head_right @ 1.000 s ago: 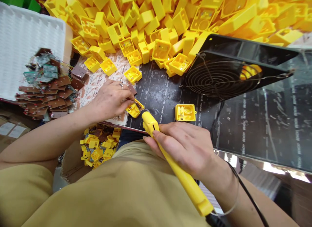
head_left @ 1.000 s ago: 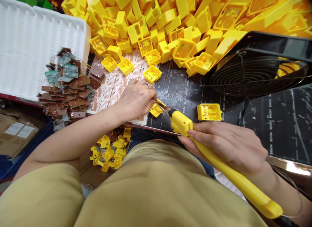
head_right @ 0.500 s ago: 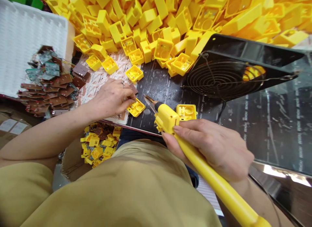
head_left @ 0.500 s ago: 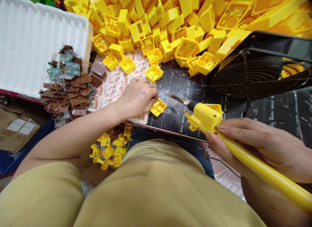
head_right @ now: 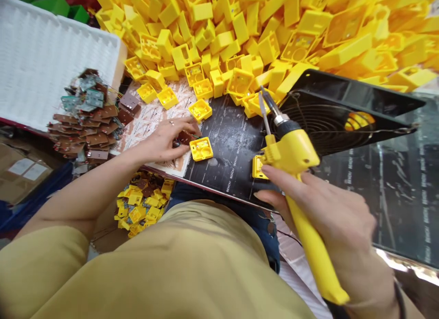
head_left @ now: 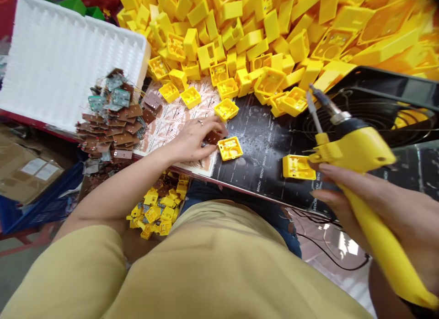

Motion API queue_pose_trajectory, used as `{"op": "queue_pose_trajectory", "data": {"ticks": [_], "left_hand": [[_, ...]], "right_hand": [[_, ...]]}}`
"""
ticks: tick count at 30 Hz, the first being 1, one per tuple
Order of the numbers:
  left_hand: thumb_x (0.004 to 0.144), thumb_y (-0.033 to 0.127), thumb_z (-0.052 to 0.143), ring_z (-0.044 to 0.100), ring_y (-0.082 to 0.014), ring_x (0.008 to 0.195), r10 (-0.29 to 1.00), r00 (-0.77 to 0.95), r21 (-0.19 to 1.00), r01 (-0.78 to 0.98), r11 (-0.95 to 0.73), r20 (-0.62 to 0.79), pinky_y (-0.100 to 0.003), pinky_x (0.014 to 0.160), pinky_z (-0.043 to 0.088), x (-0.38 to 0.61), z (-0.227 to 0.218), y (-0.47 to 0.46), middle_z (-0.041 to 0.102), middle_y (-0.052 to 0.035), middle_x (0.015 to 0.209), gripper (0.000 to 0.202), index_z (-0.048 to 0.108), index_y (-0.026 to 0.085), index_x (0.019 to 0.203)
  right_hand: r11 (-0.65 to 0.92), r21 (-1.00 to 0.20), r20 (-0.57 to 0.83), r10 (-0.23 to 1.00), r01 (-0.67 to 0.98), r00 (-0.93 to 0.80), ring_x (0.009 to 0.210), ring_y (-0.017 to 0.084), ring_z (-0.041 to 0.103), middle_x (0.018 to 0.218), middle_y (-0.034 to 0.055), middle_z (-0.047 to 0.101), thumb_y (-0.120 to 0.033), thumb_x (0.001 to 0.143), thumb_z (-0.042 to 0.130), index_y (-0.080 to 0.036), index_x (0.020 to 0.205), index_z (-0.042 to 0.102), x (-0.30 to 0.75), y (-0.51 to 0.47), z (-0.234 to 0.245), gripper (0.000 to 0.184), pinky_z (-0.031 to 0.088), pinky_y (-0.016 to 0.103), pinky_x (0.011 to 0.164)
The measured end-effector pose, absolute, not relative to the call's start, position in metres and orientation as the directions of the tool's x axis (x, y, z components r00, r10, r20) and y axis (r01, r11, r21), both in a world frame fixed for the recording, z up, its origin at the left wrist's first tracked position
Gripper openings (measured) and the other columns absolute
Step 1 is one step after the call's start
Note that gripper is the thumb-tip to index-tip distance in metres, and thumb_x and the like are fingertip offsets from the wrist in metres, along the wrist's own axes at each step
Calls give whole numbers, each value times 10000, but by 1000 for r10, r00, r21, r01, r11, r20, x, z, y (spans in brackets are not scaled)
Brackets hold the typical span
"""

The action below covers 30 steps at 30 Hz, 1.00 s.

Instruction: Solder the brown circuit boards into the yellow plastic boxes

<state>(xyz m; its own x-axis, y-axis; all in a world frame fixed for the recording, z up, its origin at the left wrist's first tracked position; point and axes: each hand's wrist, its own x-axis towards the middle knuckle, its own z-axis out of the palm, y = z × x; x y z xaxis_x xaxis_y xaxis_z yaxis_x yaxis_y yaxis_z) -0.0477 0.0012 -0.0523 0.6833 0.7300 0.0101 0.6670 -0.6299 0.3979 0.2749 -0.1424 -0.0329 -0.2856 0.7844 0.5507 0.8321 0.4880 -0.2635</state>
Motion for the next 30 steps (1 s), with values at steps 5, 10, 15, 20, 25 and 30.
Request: {"op": "queue_pose_trajectory", "data": {"ticks": [5, 10, 15, 20, 25, 30], "left_hand": [[808, 251, 642, 655, -222, 1060, 717, 695, 483, 611, -627, 52, -372, 959, 503, -42, -45, 15, 687, -102, 1127, 282, 704, 168, 1070], [847, 264, 649, 671, -115, 745, 500, 825, 595, 547, -589, -264, -204, 694, 529, -121, 17, -6, 729, -25, 879, 111, 712, 195, 906], [838, 325, 711, 673, -111, 690, 465, 742, 368, 653, -662, -483, -185, 623, 519, -160, 50, -9, 759, 2, 844, 245, 719, 225, 1061], [934, 355, 554, 579, -309, 1230, 895, 445, 50, 894, -446, 25, -496, 1069, 431, -103, -8, 49, 600, -181, 1373, 444, 618, 159, 1326], [941, 379, 521, 423, -366, 1391, 928, 359, 150, 917, -371, 100, -582, 1175, 299, -64, -62, 56, 512, -175, 1462, 538, 512, 181, 1442], [948, 477, 522, 554, -319, 1213, 616, 749, 139, 602, -787, 245, -482, 1053, 468, -48, -65, -4, 621, -183, 1298, 523, 589, 115, 1321]], "right_hand": [[666, -80, 550, 650, 742, -525, 585, 106, 642, 689, -44, 640, -170, 903, 671, -299, 1413, 514, 272, -118, -42, 549, 465, 199, 529], [721, -72, 521, 617, 689, -590, 727, 191, 706, 851, 6, 723, -306, 792, 804, -300, 1253, 574, 280, -104, -53, 515, 543, 278, 623], [720, -89, 540, 616, 689, -574, 639, 174, 671, 791, -2, 693, -210, 834, 756, -297, 1202, 585, 268, -97, -59, 415, 525, 258, 561], [679, -73, 611, 609, 730, -506, 571, 162, 613, 733, 5, 647, -246, 815, 784, -235, 1224, 576, 236, -95, -60, 459, 493, 265, 521], [669, -150, 572, 660, 728, -488, 666, 172, 663, 843, 28, 681, -299, 899, 696, -208, 1233, 549, 229, -98, -67, 376, 520, 271, 559], [634, -225, 572, 701, 740, -427, 734, 178, 685, 886, 36, 684, -261, 881, 715, -185, 1235, 527, 228, -104, -72, 408, 551, 273, 632]]}}
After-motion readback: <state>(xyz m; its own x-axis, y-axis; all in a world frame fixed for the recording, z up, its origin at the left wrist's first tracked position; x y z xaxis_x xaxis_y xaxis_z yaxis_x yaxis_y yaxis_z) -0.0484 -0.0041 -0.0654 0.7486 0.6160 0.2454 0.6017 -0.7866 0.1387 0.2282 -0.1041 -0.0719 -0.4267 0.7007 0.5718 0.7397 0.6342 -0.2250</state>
